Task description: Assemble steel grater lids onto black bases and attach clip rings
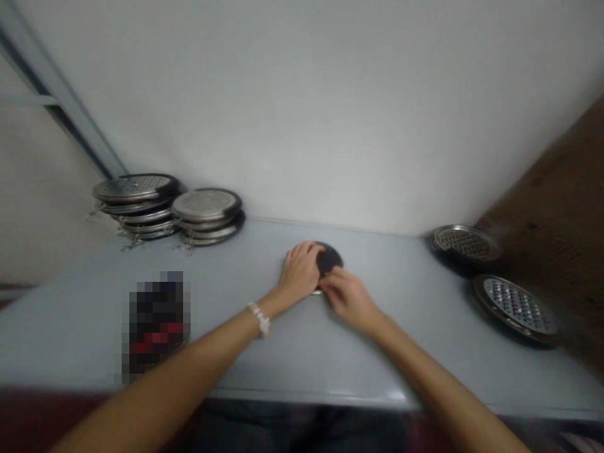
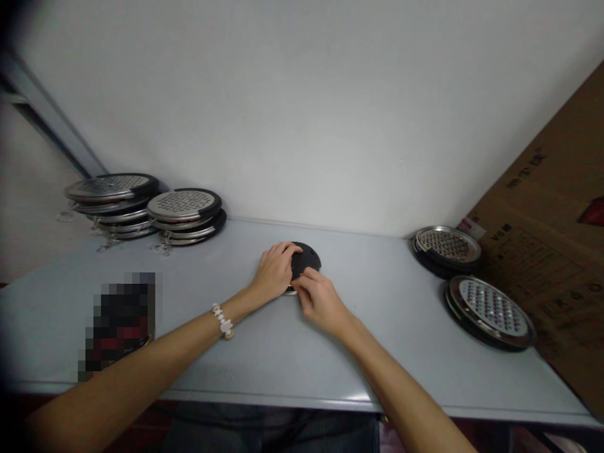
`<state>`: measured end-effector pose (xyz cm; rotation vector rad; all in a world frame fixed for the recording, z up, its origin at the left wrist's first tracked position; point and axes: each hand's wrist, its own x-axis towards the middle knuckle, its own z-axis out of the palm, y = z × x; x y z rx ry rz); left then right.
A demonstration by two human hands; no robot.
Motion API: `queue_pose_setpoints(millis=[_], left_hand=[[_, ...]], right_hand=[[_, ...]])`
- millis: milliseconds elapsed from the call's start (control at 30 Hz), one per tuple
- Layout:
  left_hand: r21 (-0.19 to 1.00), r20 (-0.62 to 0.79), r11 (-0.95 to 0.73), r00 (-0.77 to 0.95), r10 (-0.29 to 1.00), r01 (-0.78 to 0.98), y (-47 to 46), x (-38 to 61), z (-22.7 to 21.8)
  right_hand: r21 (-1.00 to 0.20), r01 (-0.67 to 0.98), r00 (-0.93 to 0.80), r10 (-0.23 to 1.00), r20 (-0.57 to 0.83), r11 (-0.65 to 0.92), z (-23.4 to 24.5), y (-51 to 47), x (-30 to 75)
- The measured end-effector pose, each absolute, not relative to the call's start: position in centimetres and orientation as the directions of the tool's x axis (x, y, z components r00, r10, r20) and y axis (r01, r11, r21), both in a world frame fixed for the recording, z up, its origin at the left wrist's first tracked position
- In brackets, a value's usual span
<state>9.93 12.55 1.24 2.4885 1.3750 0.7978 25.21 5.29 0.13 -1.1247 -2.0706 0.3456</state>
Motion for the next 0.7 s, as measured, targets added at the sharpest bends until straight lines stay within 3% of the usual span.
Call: queue_pose_setpoints(millis=[700], left_hand=[[0.343, 0.326, -0.482, 0.379, 0.866, 0.806, 12.23, 10.78, 1.91]], right_hand=[[-0.540, 0.583, -0.360, 0.789, 0.498, 0.607, 0.78, 5.65, 25.67]])
